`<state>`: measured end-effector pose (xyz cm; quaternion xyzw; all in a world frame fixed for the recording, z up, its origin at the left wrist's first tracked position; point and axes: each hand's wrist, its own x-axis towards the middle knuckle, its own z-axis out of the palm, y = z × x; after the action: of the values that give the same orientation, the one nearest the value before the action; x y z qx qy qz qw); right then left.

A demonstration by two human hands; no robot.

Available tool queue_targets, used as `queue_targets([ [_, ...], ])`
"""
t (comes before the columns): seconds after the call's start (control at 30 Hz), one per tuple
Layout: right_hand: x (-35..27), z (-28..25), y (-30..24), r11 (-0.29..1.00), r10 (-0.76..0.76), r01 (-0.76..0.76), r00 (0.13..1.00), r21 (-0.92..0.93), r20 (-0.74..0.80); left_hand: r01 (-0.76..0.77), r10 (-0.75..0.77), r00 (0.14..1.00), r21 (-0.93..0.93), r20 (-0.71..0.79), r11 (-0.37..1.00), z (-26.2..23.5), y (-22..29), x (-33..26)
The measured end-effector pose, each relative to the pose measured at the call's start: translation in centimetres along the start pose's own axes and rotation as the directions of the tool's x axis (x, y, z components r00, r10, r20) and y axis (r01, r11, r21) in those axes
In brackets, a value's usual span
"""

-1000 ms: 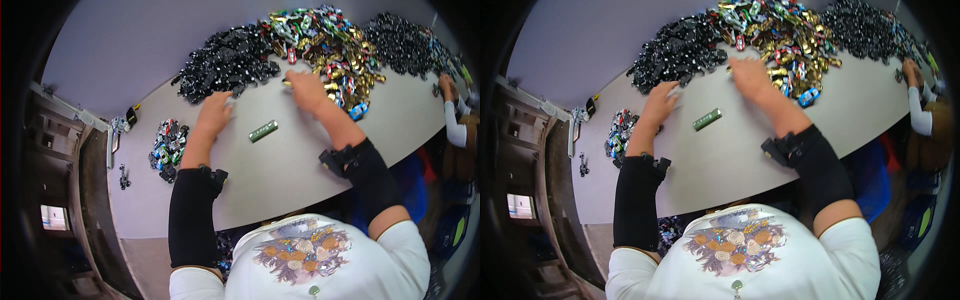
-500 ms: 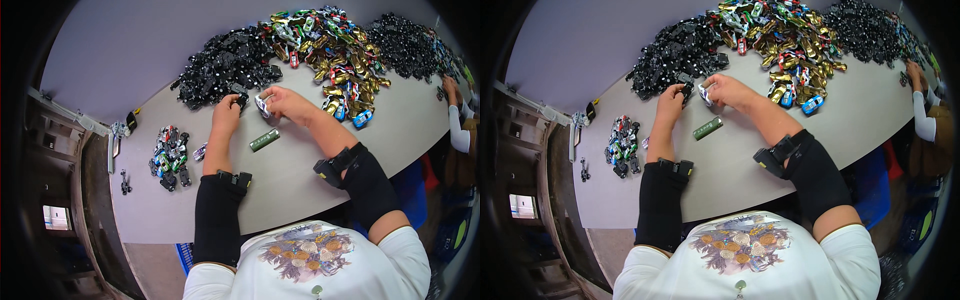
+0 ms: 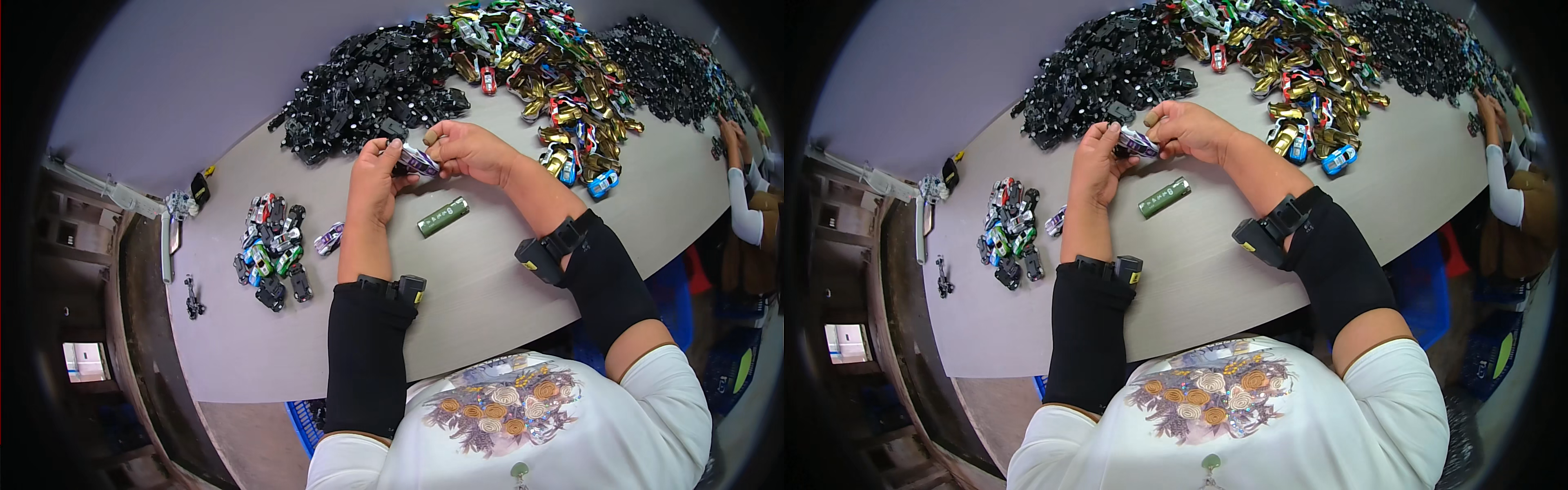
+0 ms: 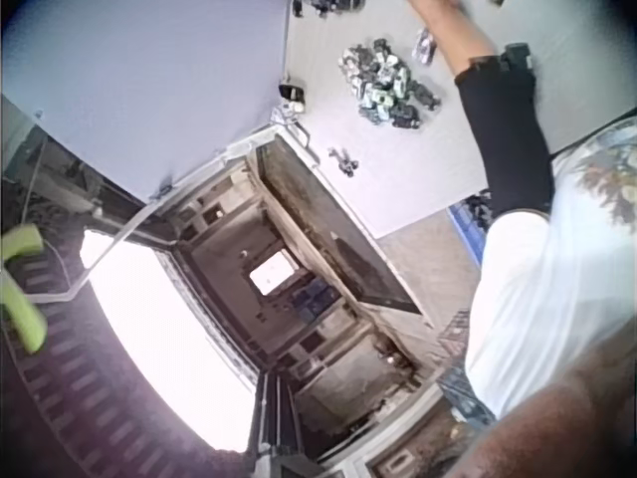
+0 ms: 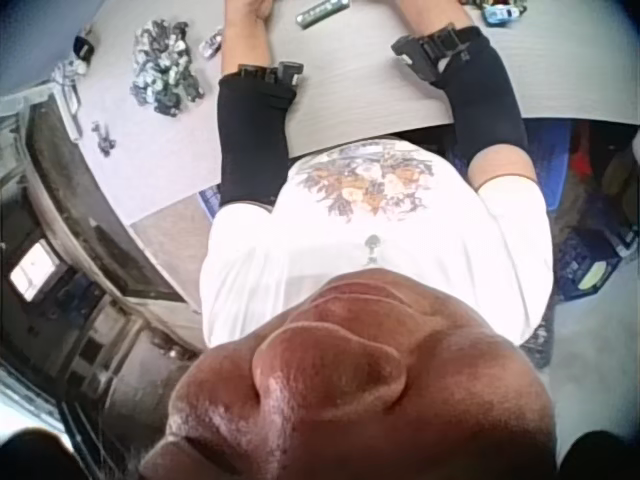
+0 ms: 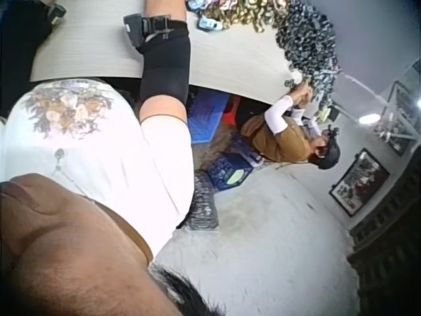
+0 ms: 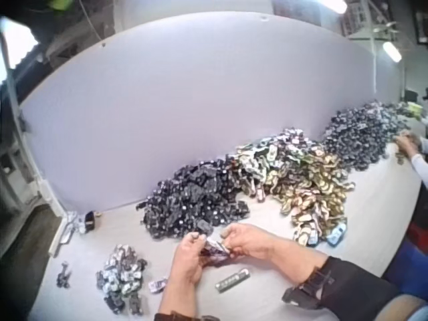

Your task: Inspecting and assembling small toy cars at a table.

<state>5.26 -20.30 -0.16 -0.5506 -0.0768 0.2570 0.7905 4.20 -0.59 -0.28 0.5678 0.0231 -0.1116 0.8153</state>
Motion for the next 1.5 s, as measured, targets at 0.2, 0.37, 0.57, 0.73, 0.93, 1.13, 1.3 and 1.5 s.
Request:
queue_targets([
  [0.2,-1.1,2.5,-1.4,0.957,0.042,-0.105,0.973,-0.269,-0.227,-0.106,0.084,0.989,-0.181,-0.125,0.978,0.2,0.1,0.2],
  [0.37,-0.4,3.1,0.2,0.998,-0.001,-0.018,0.939,-0.052,-0.344,-0.353,0.353,0.934,0.254,0.047,0.900,1.1,-0.8,0.3],
  [0.57,-0.5,2.4,0.5,0.993,-0.035,0.073,0.937,0.095,-0.346,-0.432,0.374,0.900,0.571,0.223,0.698,2.0,-1.2,0.0],
  [0.73,-0.5,2.3,0.5,0.961,-0.274,0.234,0.878,-0.148,-0.393,-0.107,0.103,0.993,0.067,0.062,0.992,2.1,-0.3,-0.4],
  [0.93,-1.1,3.6,0.7,0.582,-0.551,0.254,0.822,-0.772,-0.145,-0.029,0.064,0.991,-0.284,0.113,0.958,1.1,-0.2,-0.1],
  [1.13,-1.2,3.4,0.7,0.539,-0.581,0.290,0.807,-0.791,-0.100,-0.052,0.077,0.986,-0.164,0.148,0.985,1.6,-0.3,-0.2],
  [1.3,-0.7,3.1,1.2,0.454,-0.659,0.385,0.752,-0.803,-0.011,-0.098,0.109,0.987,-0.094,0.119,0.991,1.5,-0.4,-0.3],
  [1.5,-0.8,3.1,0.9,0.483,-0.622,0.390,0.783,-0.784,0.006,-0.115,0.113,0.992,0.035,0.052,0.993,1.8,-0.2,-0.7],
])
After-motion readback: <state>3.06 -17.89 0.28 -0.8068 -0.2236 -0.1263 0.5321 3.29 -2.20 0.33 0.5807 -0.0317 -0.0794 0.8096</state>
